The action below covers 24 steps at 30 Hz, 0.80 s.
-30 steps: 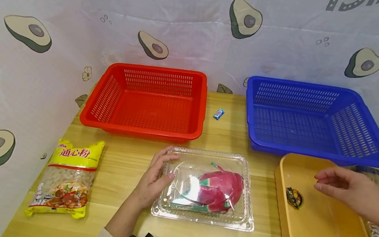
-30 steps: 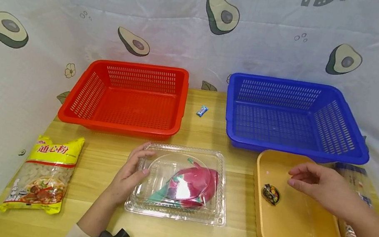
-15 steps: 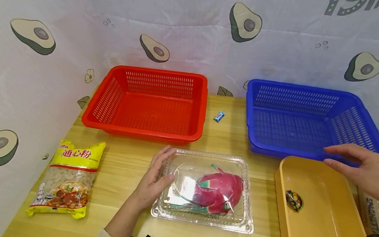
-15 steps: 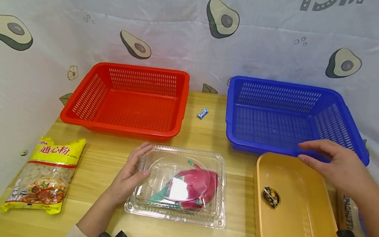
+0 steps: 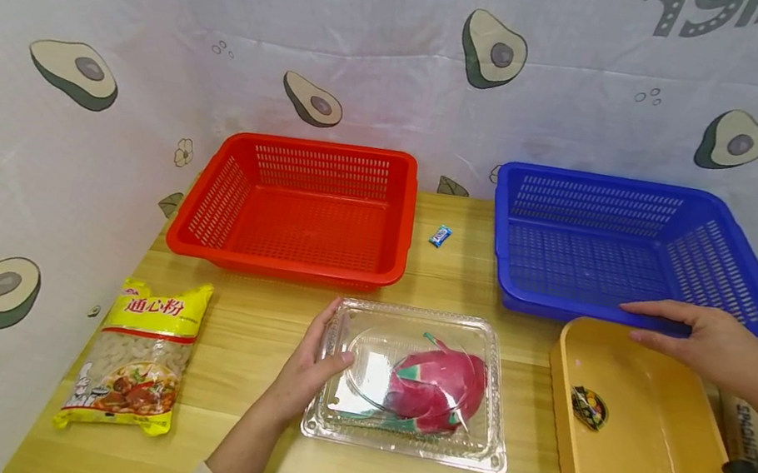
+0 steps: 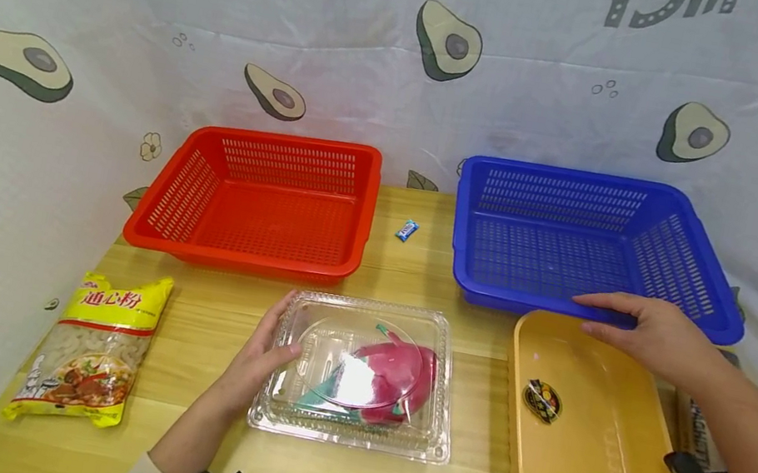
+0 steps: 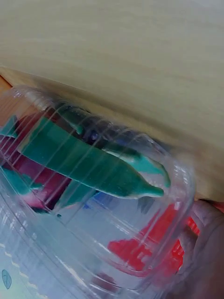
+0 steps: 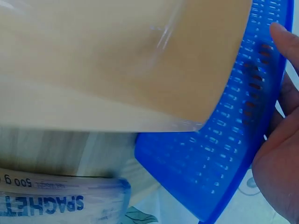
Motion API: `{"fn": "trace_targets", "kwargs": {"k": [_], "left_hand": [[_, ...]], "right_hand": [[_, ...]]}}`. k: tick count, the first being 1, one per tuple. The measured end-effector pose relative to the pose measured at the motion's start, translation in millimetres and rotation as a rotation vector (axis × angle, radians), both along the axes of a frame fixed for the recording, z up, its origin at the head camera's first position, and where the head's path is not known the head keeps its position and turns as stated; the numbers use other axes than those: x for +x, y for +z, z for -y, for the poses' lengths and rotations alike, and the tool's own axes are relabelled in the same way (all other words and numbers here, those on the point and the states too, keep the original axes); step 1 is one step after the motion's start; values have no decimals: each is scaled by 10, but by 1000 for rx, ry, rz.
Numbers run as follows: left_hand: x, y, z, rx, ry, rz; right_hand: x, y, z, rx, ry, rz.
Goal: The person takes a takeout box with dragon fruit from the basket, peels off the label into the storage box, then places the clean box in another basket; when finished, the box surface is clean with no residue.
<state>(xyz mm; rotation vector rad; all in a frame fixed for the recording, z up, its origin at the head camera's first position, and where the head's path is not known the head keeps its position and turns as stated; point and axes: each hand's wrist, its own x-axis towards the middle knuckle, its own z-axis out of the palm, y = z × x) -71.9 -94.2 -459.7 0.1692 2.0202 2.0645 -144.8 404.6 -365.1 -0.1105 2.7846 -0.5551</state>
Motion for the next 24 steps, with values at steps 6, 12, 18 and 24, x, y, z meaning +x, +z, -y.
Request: {"fn": "trace_targets", "kwargs": {"k": [6, 12, 18, 24], "left_hand": [[37, 17, -47, 29, 44, -14], [110, 115, -75, -27, 68, -21], [158, 203, -96, -62, 75, -32], [205, 337, -47, -83, 119, -85]], "right_hand": [[23, 4, 17, -26, 3, -14], [18, -39, -8, -39, -9, -11], [24, -39, -16, -30, -11, -3], [26, -18, 10, -26, -9, -8]]}}
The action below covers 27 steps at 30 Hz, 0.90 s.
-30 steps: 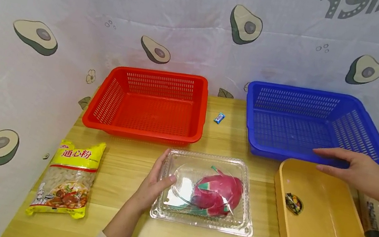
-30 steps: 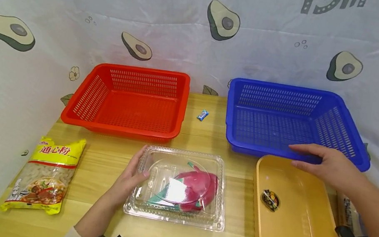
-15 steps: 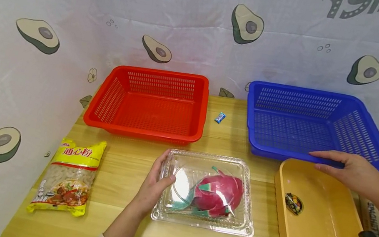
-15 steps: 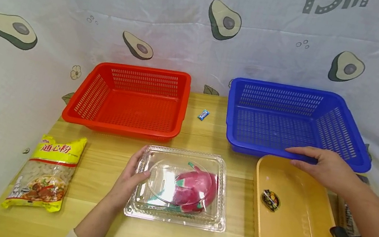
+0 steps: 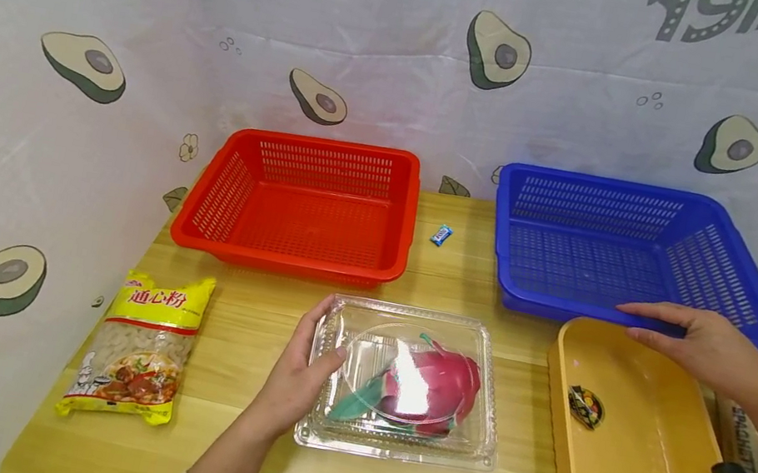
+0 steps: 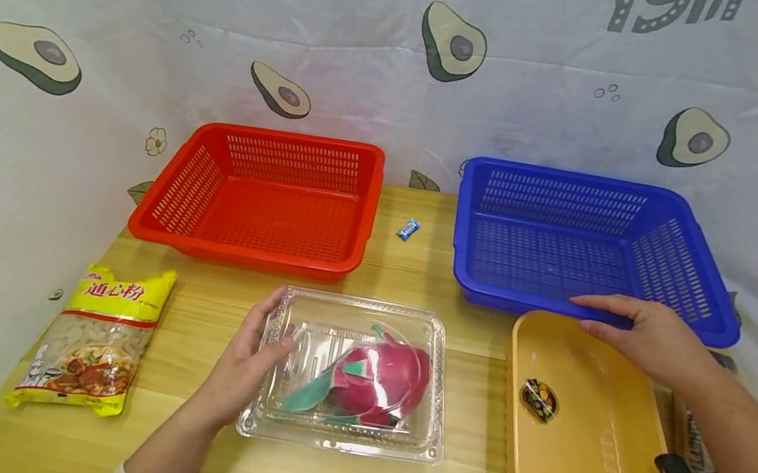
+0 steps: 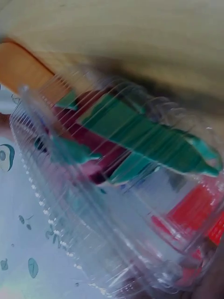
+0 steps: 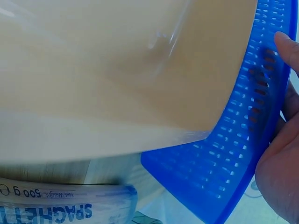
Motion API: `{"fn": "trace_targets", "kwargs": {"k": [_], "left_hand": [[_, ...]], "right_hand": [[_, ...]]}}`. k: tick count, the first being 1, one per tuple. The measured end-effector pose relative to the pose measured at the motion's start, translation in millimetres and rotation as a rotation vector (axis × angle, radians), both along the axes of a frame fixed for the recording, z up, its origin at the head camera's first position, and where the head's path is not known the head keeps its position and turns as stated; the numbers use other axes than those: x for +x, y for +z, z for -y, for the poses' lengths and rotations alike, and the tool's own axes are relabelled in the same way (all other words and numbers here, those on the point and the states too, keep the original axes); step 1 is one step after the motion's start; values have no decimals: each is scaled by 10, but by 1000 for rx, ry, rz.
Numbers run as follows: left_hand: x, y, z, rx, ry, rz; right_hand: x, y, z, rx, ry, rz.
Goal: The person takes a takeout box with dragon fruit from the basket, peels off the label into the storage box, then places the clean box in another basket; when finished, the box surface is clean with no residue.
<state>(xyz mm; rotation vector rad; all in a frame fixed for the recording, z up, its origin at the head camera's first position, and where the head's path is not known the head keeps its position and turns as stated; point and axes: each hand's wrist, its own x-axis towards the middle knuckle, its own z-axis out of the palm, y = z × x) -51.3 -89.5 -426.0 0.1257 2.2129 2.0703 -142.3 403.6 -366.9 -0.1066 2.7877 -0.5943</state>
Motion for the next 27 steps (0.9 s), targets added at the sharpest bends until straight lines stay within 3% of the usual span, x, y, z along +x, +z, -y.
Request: {"fn": "trace_targets", "kwargs": {"k": [10, 16, 21, 27], "left_hand": [[22, 291, 149, -8, 46, -33], [-25, 573, 170, 12, 79, -54], [-195, 860, 69, 33, 108, -42], [-529, 1107, -143, 131, 131, -14]], "right_hand": [[14, -20, 19, -11, -15, 13], [21, -32, 15, -3, -12, 10], [15, -35, -11, 1, -14, 9], [-14, -52, -33, -6, -12, 6]]}}
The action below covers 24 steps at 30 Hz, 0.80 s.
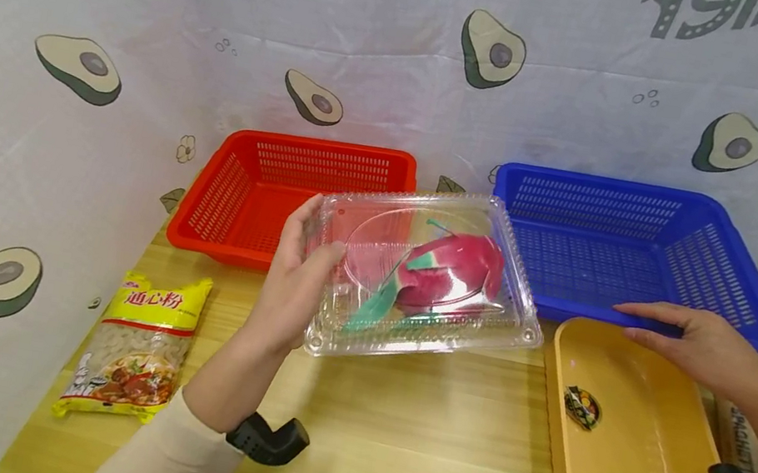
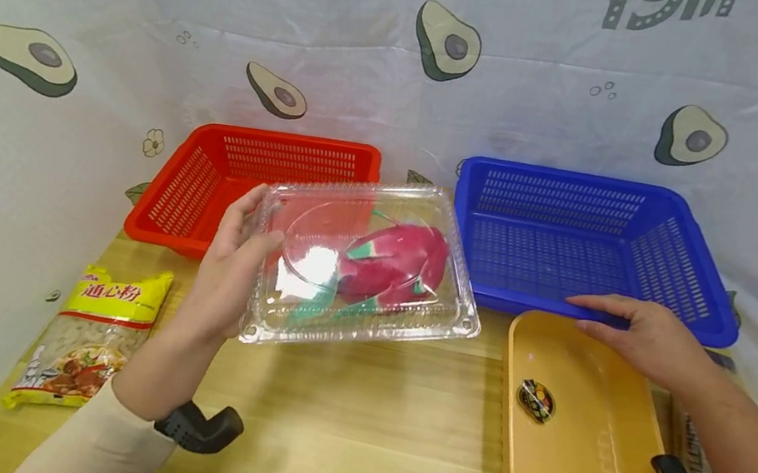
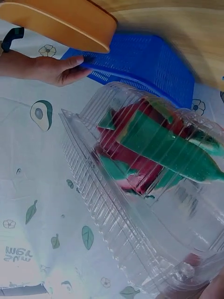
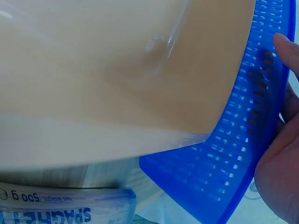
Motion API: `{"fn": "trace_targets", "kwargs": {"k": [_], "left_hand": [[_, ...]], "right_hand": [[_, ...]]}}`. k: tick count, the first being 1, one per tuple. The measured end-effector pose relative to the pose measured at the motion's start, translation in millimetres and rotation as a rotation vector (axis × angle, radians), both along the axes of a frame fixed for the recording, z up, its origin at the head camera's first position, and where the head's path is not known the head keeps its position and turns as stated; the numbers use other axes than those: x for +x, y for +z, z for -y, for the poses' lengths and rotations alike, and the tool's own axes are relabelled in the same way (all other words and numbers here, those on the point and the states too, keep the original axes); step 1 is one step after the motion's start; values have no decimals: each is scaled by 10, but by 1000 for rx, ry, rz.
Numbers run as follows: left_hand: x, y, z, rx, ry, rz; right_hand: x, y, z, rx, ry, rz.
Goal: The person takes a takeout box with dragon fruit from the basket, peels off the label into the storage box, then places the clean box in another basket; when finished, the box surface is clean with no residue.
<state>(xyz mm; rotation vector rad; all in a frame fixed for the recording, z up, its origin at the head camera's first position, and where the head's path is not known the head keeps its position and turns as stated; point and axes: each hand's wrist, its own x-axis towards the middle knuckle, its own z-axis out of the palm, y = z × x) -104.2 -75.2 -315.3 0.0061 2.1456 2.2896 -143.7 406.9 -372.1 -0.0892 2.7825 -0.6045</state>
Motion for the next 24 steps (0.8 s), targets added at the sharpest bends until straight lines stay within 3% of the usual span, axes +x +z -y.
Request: {"fn": "trace_targets", "kwargs": {"k": [7, 13, 19, 24], "left_hand": [[-435, 162, -270, -38, 45, 30], [-728, 206, -563, -106, 52, 34], [-962, 258, -902, -216, 43, 28], [-1077, 344, -1220, -358, 47, 22]], "right_hand": [[1, 20, 20, -7, -2, -1], [11, 55, 35, -3, -4, 5], [7, 60, 25, -3, -9, 11], [11, 53, 20, -13, -12, 13]]}}
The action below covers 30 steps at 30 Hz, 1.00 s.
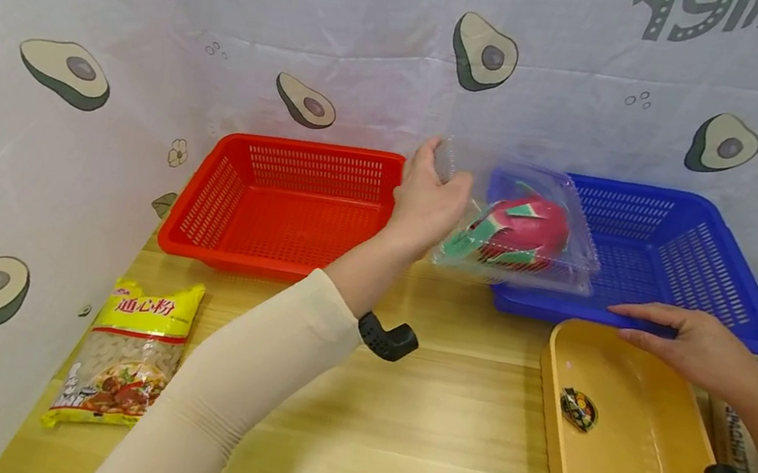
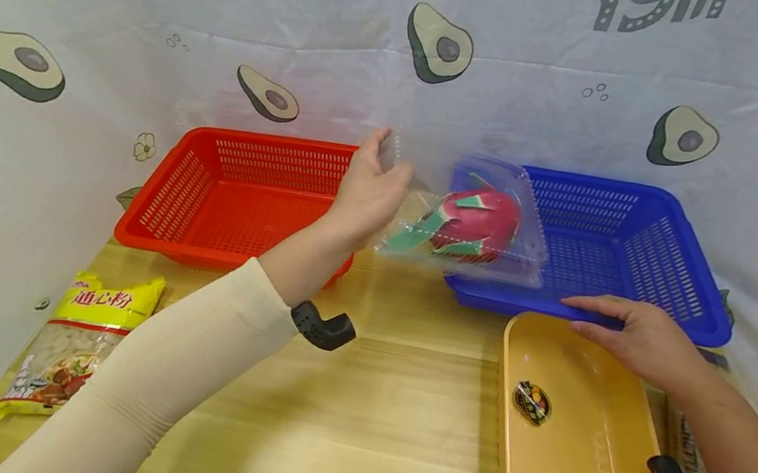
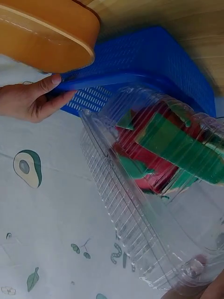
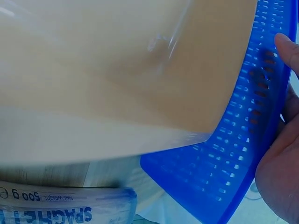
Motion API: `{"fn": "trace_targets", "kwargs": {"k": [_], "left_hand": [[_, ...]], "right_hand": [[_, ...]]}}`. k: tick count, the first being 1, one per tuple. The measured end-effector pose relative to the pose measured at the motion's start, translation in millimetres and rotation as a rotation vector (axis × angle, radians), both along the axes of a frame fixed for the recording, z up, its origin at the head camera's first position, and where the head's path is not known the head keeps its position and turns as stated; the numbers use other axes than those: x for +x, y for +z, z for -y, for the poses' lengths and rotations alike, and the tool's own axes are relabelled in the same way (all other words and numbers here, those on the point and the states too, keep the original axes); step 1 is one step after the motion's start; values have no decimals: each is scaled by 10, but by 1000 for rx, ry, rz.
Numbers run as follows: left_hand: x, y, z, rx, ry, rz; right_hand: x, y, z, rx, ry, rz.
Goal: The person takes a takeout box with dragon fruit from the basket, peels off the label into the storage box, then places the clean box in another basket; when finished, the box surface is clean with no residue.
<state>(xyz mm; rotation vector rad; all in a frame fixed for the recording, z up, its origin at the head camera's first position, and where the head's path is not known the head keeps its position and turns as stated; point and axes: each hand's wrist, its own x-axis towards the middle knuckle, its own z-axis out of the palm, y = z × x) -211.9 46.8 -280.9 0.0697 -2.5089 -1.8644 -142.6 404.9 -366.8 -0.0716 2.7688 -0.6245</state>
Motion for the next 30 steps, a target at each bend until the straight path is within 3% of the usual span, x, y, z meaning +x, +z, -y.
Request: {"fn": "trace_targets", "kwargs": {"k": [8, 14, 21, 30], "left_hand": [[-104, 112, -549, -225, -3, 57], [-122, 57, -936, -369, 38, 91], [-121, -100, -1207, -414, 57, 128], [-117, -244, -1344, -393, 28, 133]], "right_hand": [[14, 7, -2, 12, 23, -32], [10, -1, 4, 4, 16, -29], [5, 3, 11, 15, -2, -16], [17, -2, 0, 6, -12, -14]]}}
